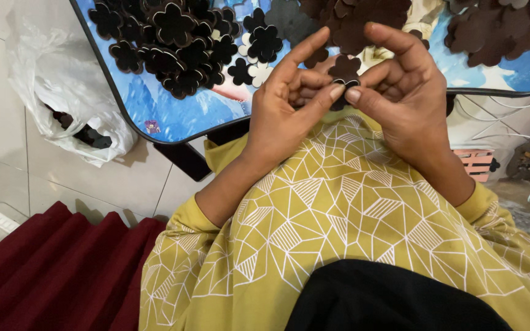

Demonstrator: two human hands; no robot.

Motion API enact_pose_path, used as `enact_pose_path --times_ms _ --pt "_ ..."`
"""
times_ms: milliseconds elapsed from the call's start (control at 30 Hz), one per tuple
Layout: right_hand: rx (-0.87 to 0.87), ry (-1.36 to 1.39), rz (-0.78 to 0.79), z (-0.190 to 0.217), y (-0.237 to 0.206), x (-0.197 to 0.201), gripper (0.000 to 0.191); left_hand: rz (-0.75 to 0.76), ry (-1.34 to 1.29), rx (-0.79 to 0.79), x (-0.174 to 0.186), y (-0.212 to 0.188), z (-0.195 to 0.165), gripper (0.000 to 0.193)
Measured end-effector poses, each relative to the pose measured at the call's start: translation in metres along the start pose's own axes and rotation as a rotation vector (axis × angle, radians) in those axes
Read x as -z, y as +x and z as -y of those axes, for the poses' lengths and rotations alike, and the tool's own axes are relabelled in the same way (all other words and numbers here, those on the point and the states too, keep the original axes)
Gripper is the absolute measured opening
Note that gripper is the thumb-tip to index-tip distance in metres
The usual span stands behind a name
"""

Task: The person sits on the floor with a small lap table covered in dark flower-shaped cutouts. They pick up individual cutouts, press them onto white flower bases, and place finished layered flowers aside, occasionally reaching into a glue container.

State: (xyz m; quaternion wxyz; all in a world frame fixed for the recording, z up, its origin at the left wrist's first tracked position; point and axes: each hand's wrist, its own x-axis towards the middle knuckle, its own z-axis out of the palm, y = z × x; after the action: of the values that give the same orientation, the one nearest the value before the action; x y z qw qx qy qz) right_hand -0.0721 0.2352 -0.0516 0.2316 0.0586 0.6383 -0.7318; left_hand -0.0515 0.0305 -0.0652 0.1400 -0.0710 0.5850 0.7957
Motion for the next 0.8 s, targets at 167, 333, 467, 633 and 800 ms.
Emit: enact_pose_path --times_ms 167,333,467,633,800 --pt "0.004 -0.012 0.045 0.008 0.002 -0.004 0.075 -0.036 0.047 0.004 0.001 0.002 -0.002 0.06" --pt "-0.104 -0.033 0.051 0.011 0.006 -0.014 0.09 -0.042 0.107 -0.001 0.006 0.003 -0.002 0.063" --pt "0.032 -0.078 0.119 0.003 0.005 -0.017 0.089 -0.045 -0.051 0.059 0.01 0.004 0.005 0.065" --pt "0.177 -0.187 0.15 -0.006 0.006 -0.016 0.087 -0.035 -0.148 0.096 0.017 0.004 0.006 0.068" --pt "0.121 -0.281 0.169 0.003 0.006 -0.024 0.094 -0.02 -0.056 0.067 0.023 -0.003 -0.015 0.068"
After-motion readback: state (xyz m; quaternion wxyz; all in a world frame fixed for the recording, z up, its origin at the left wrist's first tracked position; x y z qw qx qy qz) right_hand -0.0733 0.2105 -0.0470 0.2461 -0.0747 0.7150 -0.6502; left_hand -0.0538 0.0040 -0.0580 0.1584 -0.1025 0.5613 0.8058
